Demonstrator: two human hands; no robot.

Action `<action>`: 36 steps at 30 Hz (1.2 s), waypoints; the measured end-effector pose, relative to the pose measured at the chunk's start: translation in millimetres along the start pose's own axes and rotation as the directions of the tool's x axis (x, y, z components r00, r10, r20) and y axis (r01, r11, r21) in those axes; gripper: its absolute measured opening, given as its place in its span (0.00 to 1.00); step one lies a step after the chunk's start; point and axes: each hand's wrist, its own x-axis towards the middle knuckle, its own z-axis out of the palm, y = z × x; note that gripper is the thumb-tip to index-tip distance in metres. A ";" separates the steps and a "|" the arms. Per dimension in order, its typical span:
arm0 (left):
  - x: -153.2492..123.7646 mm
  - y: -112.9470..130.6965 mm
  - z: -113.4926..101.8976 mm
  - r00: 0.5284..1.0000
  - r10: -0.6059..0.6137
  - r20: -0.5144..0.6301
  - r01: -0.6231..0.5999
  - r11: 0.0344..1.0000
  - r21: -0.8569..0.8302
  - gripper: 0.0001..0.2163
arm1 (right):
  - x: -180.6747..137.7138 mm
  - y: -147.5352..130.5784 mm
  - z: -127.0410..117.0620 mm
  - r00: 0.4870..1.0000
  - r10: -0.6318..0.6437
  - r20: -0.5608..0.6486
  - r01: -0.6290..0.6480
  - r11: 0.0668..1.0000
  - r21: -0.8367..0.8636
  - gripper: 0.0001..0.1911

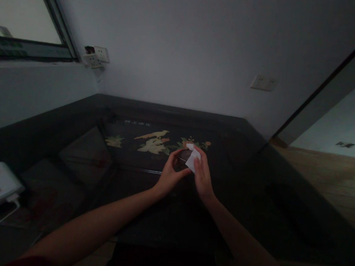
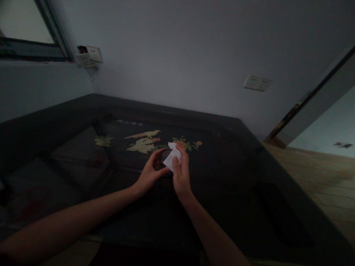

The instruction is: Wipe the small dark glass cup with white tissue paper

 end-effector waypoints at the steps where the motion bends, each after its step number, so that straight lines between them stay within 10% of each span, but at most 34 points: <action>1: 0.6 -0.2 -0.2 1.000 -0.004 -0.004 0.004 1.000 -0.002 0.30 | -1.0 0.2 0.4 1.000 -0.006 0.010 0.006 1.000 -0.007 0.20; 12: -5.9 6.5 0.1 0.997 0.034 0.064 -0.043 0.988 0.148 0.33 | 11.9 14.0 1.7 0.892 0.446 -0.075 -0.359 0.800 0.481 0.20; 26: -2.2 4.4 1.7 1.000 0.008 0.004 -0.008 0.999 0.046 0.30 | 2.2 10.2 1.7 0.991 0.116 -0.070 -0.099 0.973 0.207 0.19; 36: -5.6 6.6 0.1 0.997 -0.004 0.071 -0.003 0.995 0.097 0.32 | 11.2 8.9 3.2 0.866 0.457 -0.200 -0.325 0.821 0.469 0.15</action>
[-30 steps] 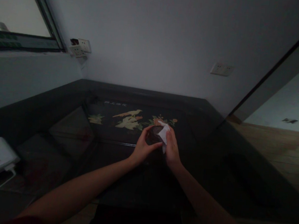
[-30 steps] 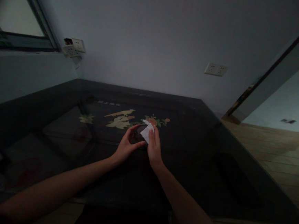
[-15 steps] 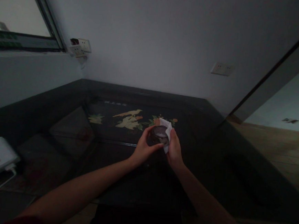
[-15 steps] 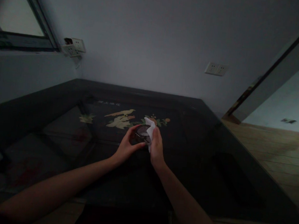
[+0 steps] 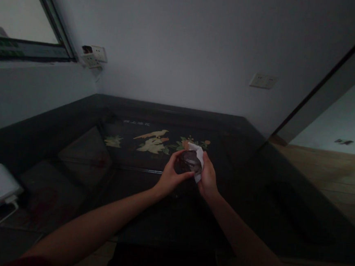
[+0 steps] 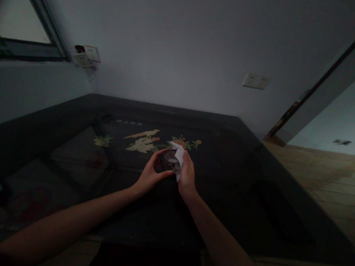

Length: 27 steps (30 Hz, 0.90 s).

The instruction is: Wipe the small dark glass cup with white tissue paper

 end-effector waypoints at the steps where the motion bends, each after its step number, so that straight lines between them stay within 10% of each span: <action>1: -0.6 0.9 0.0 1.000 0.005 0.019 -0.005 1.000 -0.001 0.32 | 0.1 -2.5 0.4 0.999 0.033 0.004 -0.033 0.999 0.020 0.14; 7: -1.1 2.6 1.9 0.999 0.018 0.045 -0.018 1.000 -0.005 0.33 | 0.8 -7.1 0.1 0.995 0.097 0.033 -0.099 0.994 0.053 0.11; 19: 6.6 -10.0 -0.2 0.996 -0.045 -0.082 0.033 0.990 -0.138 0.29 | -18.2 2.7 -5.5 0.842 -0.396 0.367 0.522 0.768 -0.370 0.21; 27: 3.2 -4.9 2.0 0.998 -0.056 -0.022 0.054 0.996 -0.064 0.32 | -1.4 7.2 -5.7 0.984 -0.140 0.112 0.148 0.987 -0.068 0.17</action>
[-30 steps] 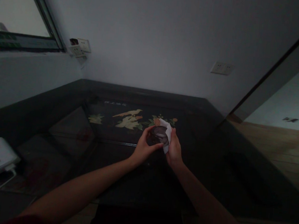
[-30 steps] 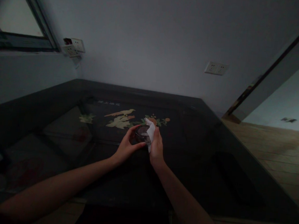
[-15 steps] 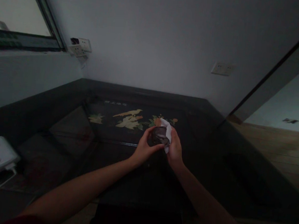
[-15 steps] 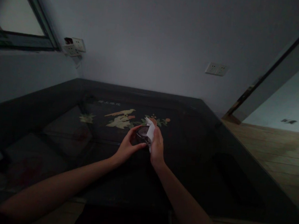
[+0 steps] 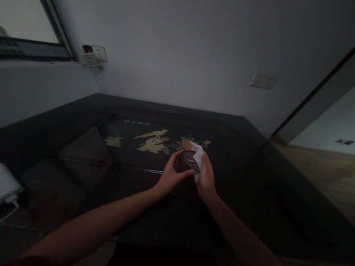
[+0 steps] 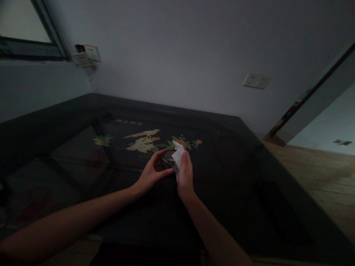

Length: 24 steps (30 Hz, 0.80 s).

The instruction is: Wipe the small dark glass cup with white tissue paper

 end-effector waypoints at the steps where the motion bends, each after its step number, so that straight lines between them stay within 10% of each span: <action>1: -0.8 1.9 0.3 1.000 0.011 0.019 -0.011 1.000 0.007 0.32 | 2.4 -0.9 0.5 0.997 0.069 -0.041 -0.066 0.996 0.061 0.16; 10: -0.2 1.6 -4.4 0.990 0.095 0.108 -0.105 0.990 0.094 0.32 | 3.7 -20.7 8.9 0.930 0.366 -0.034 -0.343 0.896 0.283 0.10; 24: -1.0 5.8 -3.8 0.996 0.056 0.069 -0.059 0.998 0.035 0.31 | 2.6 -9.7 5.5 0.945 0.327 0.012 -0.320 0.916 0.241 0.12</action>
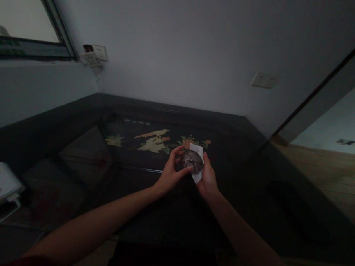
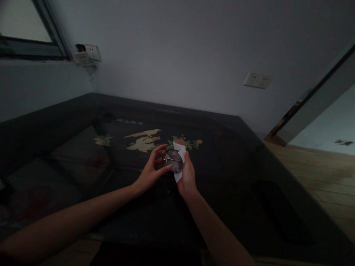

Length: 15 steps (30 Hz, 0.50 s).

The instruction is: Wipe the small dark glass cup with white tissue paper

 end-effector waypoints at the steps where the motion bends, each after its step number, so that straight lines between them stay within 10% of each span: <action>1: 0.2 0.0 -0.4 1.000 -0.005 -0.003 0.005 1.000 0.024 0.29 | 0.6 1.4 -0.9 1.000 0.009 -0.004 -0.009 1.000 0.004 0.12; 9: 1.8 -3.3 -4.0 0.999 0.012 0.051 -0.020 0.986 0.166 0.25 | -0.8 10.1 -0.5 0.999 0.046 0.010 -0.046 0.999 0.025 0.13; 15: 0.1 -6.5 -2.4 0.995 0.058 0.084 -0.080 0.957 0.278 0.42 | -1.8 10.8 1.5 0.999 0.051 -0.013 -0.051 0.998 0.024 0.15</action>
